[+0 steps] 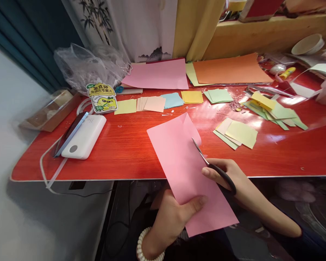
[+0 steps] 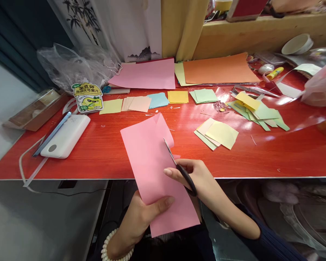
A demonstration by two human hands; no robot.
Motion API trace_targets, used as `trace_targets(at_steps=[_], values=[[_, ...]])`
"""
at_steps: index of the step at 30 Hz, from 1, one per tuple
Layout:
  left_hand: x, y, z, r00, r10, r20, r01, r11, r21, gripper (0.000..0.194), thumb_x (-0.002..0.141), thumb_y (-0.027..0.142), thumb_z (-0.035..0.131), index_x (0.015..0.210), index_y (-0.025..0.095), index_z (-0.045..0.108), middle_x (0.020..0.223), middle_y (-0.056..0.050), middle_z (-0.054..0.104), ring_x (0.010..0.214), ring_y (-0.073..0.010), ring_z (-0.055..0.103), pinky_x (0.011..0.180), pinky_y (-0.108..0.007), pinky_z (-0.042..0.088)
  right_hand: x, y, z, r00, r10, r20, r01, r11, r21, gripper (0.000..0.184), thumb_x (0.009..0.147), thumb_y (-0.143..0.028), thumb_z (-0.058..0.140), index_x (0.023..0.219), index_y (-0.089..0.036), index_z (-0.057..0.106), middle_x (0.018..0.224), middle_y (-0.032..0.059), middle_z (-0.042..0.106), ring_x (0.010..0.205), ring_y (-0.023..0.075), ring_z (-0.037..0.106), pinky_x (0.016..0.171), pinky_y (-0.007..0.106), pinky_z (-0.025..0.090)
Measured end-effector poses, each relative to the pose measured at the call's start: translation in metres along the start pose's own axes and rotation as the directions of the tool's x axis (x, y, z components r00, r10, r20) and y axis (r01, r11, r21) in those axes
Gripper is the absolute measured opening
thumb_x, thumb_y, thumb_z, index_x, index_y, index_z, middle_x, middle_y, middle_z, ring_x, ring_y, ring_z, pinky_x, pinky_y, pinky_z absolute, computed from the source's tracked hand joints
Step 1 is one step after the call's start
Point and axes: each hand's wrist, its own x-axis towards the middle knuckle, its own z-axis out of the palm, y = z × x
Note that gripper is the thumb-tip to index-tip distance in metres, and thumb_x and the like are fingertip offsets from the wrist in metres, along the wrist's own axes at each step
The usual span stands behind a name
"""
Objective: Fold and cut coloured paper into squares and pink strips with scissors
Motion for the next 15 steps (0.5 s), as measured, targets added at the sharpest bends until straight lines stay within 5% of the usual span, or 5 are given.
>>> trace_targets(at_steps=[15], values=[[-0.0013, -0.0046, 0.0002, 1.0, -0.029, 0.007, 0.029, 1.0, -0.008, 0.034, 0.075, 0.031, 0.072, 0.102, 0.011, 0.067, 0.106, -0.013, 0.07, 0.098, -0.0269, 0.065, 0.088, -0.04, 0.052, 0.0014, 0.0026, 0.0002, 1.0, -0.025, -0.016, 0.025, 1.0, -0.013, 0.05, 0.072, -0.055, 0.063, 0.057, -0.02, 0.032, 0.06, -0.0048, 0.022, 0.054, 0.0094, 0.023, 0.048, 0.025, 0.017]])
